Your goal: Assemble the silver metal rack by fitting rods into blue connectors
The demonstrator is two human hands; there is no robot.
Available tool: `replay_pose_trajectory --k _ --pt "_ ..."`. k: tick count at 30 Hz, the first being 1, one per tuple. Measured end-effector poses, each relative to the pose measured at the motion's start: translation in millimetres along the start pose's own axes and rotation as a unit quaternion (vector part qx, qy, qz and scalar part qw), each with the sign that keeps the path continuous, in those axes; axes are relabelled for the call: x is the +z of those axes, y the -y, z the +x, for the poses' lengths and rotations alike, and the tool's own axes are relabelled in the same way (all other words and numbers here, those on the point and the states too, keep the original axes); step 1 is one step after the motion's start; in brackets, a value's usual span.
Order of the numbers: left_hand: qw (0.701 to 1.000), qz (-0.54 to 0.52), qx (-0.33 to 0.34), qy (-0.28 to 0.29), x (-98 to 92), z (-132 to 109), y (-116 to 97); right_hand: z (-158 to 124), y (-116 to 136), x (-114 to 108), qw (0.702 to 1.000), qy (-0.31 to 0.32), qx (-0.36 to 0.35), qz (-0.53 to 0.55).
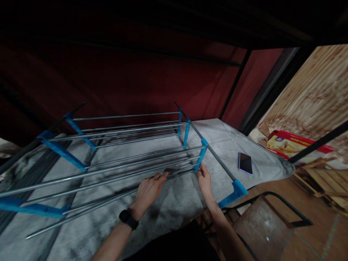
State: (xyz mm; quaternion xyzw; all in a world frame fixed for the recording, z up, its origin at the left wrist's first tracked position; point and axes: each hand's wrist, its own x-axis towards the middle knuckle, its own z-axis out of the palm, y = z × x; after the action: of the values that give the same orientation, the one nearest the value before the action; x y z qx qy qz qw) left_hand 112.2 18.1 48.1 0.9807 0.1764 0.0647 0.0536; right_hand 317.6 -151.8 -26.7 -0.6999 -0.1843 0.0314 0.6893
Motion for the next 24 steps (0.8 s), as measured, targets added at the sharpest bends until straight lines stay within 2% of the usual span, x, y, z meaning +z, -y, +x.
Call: replay_pose_trajectory --k 4,12,18,24 --pt "1.0 0.001 0.013 0.016 -6.3 1 0 0 1 -1 1.0 0.009 0.0 -0.013" --pt "0.999 -0.005 0.031 0.015 0.7 -2 -1 0 2 -3 0.999 0.012 -0.006 -0.035" --pt "0.999 0.022 0.026 0.008 3.0 -5 -4 2 -7 -2 0.999 0.004 0.01 -0.042" --pt "1.0 0.003 0.023 -0.018 1.4 -9 -3 -15 -13 -1 0.997 0.011 -0.015 -0.077"
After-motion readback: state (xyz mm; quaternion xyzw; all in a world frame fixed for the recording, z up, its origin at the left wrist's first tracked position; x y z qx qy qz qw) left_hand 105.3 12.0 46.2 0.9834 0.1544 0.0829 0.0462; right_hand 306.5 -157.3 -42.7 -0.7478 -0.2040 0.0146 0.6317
